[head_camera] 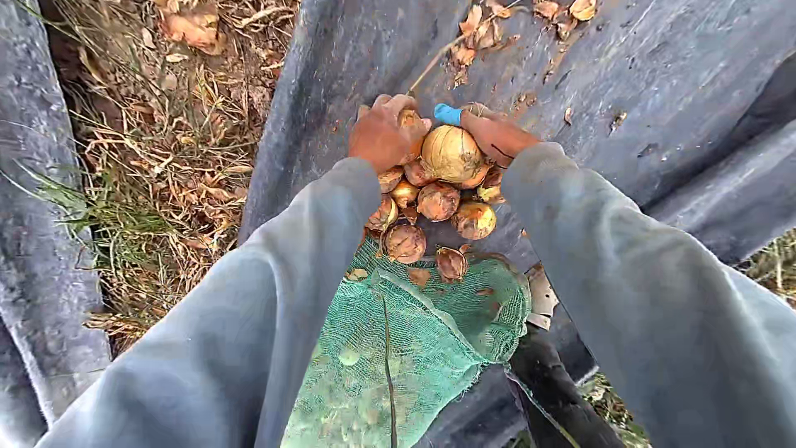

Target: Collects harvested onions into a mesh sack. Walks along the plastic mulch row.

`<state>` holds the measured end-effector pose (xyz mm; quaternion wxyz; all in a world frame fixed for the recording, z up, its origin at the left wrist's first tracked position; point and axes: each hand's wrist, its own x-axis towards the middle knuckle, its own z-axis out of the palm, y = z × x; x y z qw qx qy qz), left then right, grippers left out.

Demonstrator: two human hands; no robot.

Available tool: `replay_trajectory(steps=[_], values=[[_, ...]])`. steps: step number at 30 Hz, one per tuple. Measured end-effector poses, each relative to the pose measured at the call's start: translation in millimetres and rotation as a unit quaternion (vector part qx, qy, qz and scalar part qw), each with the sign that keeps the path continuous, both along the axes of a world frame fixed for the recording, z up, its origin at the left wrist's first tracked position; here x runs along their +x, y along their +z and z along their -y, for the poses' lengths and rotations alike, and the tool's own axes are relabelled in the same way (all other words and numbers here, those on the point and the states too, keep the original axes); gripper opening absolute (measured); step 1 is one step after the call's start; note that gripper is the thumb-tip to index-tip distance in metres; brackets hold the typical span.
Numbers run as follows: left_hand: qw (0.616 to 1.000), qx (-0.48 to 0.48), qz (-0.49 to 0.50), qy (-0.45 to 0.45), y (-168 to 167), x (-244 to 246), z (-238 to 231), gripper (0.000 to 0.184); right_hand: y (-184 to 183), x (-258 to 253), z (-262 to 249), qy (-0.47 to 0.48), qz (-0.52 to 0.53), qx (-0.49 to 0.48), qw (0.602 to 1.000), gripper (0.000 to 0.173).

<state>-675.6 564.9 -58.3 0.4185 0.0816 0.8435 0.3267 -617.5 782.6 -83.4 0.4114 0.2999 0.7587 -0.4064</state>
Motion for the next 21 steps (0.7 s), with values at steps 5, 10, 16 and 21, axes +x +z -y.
replay_trajectory(steps=[5,10,16,21], values=[[0.986,0.051,0.154,-0.042,11,20,19,0.044,38,46,30,0.038,0.021,-0.061,0.997,0.056],[0.927,-0.043,0.267,-0.259,91,143,71,0.039,133,179,107,0.177,-0.026,-0.033,0.983,0.065],[0.987,-0.122,0.027,-0.098,101,161,99,0.040,124,207,33,0.035,-0.077,0.190,0.978,0.067],[0.974,-0.222,0.027,0.027,31,131,67,0.057,39,149,-9,-0.011,0.023,0.199,0.980,0.070]])
